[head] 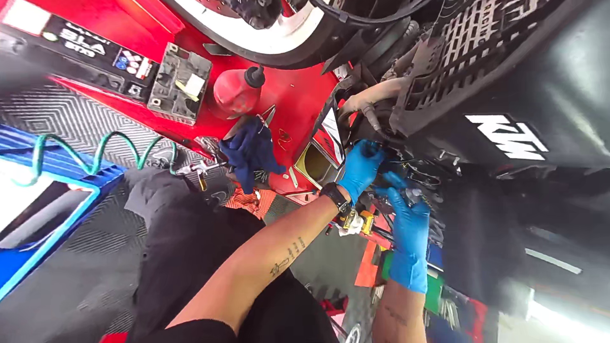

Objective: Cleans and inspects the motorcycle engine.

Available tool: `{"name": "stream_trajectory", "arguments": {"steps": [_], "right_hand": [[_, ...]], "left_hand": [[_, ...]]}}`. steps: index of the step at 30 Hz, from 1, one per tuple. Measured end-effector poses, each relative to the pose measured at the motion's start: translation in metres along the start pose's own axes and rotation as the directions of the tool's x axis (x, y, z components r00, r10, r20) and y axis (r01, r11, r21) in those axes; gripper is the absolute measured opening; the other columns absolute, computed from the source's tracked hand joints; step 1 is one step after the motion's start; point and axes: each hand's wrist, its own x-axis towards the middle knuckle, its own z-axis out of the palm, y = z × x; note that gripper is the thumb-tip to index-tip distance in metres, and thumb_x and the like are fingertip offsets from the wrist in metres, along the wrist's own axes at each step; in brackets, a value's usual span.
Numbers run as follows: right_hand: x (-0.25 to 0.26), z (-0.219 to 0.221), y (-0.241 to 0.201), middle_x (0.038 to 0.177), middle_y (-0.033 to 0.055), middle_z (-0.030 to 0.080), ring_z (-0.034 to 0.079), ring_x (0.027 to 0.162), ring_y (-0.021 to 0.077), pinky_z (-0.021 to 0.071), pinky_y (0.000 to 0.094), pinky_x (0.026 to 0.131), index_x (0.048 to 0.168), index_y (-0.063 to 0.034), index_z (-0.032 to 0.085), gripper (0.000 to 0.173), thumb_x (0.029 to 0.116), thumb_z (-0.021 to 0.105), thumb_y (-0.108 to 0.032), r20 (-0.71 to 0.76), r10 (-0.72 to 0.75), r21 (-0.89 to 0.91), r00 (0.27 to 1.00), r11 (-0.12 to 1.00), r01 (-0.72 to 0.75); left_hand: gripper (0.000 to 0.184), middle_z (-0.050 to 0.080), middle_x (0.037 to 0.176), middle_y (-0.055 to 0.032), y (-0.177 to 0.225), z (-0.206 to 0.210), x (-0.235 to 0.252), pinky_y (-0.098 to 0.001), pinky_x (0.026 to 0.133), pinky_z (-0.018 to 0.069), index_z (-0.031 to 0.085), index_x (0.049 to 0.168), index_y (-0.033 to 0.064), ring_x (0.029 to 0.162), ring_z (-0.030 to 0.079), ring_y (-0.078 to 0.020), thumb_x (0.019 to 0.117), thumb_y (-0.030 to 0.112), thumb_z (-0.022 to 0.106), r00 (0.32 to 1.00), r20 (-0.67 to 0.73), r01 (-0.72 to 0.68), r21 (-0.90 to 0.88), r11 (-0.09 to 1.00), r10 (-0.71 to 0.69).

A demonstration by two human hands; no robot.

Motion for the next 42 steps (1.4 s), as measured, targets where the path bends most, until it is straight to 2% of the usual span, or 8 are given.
{"name": "stream_trajectory", "arguments": {"steps": [3,6,11,17,21,24,32,42], "right_hand": [[-0.007,-0.003,-0.005,0.082,0.0045,0.072,0.071,0.070,0.0133,0.0623,0.0289,0.068,0.123,0.0040,0.062,0.026,0.1002,0.059,-0.008,0.054,0.214,-0.140,0.975,0.969,-0.204],[-0.008,-0.010,-0.014,0.087,0.0068,0.074,0.072,0.075,0.0167,0.0620,0.0315,0.073,0.125,0.0007,0.062,0.031,0.0984,0.064,-0.016,0.107,0.409,-0.296,0.906,0.883,-0.363],[-0.001,-0.013,-0.032,0.086,0.0060,0.074,0.073,0.074,0.0174,0.0645,0.0331,0.073,0.124,0.0036,0.058,0.028,0.1084,0.041,-0.012,0.166,0.243,-0.195,0.956,0.958,-0.209],[0.028,-0.003,-0.040,0.096,0.0049,0.071,0.070,0.083,0.0038,0.0601,0.0222,0.077,0.132,0.0080,0.054,0.038,0.1069,0.050,-0.019,0.096,0.053,-0.615,0.994,0.788,0.017],[0.036,0.008,-0.049,0.110,0.0195,0.072,0.072,0.098,0.0283,0.0551,0.0483,0.091,0.132,0.0010,0.063,0.040,0.1042,0.058,-0.027,0.078,0.050,-0.865,0.996,0.500,0.042],[0.040,0.020,-0.056,0.103,0.0227,0.073,0.072,0.095,0.0402,0.0532,0.0598,0.085,0.134,-0.0029,0.063,0.041,0.1066,0.053,-0.032,0.022,0.067,-0.957,0.998,0.289,0.002],[0.053,0.037,-0.054,0.097,0.0259,0.072,0.070,0.093,0.0483,0.0507,0.0671,0.075,0.127,-0.0097,0.068,0.035,0.1071,0.052,-0.033,-0.019,0.045,-0.999,0.999,0.048,-0.022],[0.066,0.043,-0.064,0.108,0.0278,0.071,0.068,0.103,0.0487,0.0498,0.0677,0.086,0.129,-0.0075,0.068,0.034,0.1064,0.054,-0.029,-0.047,0.123,-0.999,0.991,-0.020,-0.045]], "left_hand": [[0.031,0.070,0.101,-0.0129,0.007,0.002,-0.002,-0.0392,0.091,0.0566,0.064,0.117,-0.0015,0.095,0.069,-0.0194,0.0937,0.016,0.072,0.999,-0.031,0.037,0.086,0.996,-0.035],[0.029,0.071,0.101,-0.0137,0.012,0.002,0.003,-0.0421,0.092,0.0560,0.067,0.115,-0.0006,0.097,0.069,-0.0211,0.0922,0.016,0.073,0.996,-0.007,0.090,0.119,0.989,-0.090],[0.020,0.069,0.096,-0.0124,0.013,-0.004,0.006,-0.0370,0.086,0.0557,0.068,0.108,-0.0017,0.090,0.066,-0.0174,0.0912,0.009,0.073,0.992,0.073,0.100,0.009,0.995,-0.100],[0.028,0.069,0.099,-0.0149,0.006,0.002,0.002,-0.0399,0.087,0.0573,0.063,0.115,-0.0026,0.092,0.068,-0.0207,0.0914,0.009,0.073,0.997,0.034,0.068,-0.034,0.997,-0.067],[0.030,0.068,0.097,-0.0141,0.006,0.005,0.000,-0.0403,0.081,0.0582,0.062,0.115,-0.0016,0.086,0.068,-0.0206,0.0895,0.006,0.076,0.995,0.005,0.098,-0.081,0.992,-0.098],[0.032,0.068,0.093,-0.0117,0.005,0.004,0.000,-0.0366,0.077,0.0580,0.062,0.111,-0.0006,0.082,0.067,-0.0175,0.0853,0.004,0.080,0.997,-0.012,0.075,-0.125,0.989,-0.077],[0.025,0.069,0.091,-0.0124,0.006,0.000,-0.001,-0.0371,0.074,0.0591,0.066,0.105,-0.0013,0.079,0.068,-0.0180,0.0851,0.004,0.081,0.997,-0.011,0.068,-0.133,0.989,-0.070],[0.031,0.071,0.093,-0.0109,0.010,0.002,0.000,-0.0413,0.078,0.0597,0.069,0.105,0.0019,0.083,0.069,-0.0196,0.0793,0.006,0.086,0.992,-0.048,0.113,-0.095,0.989,-0.118]]}}
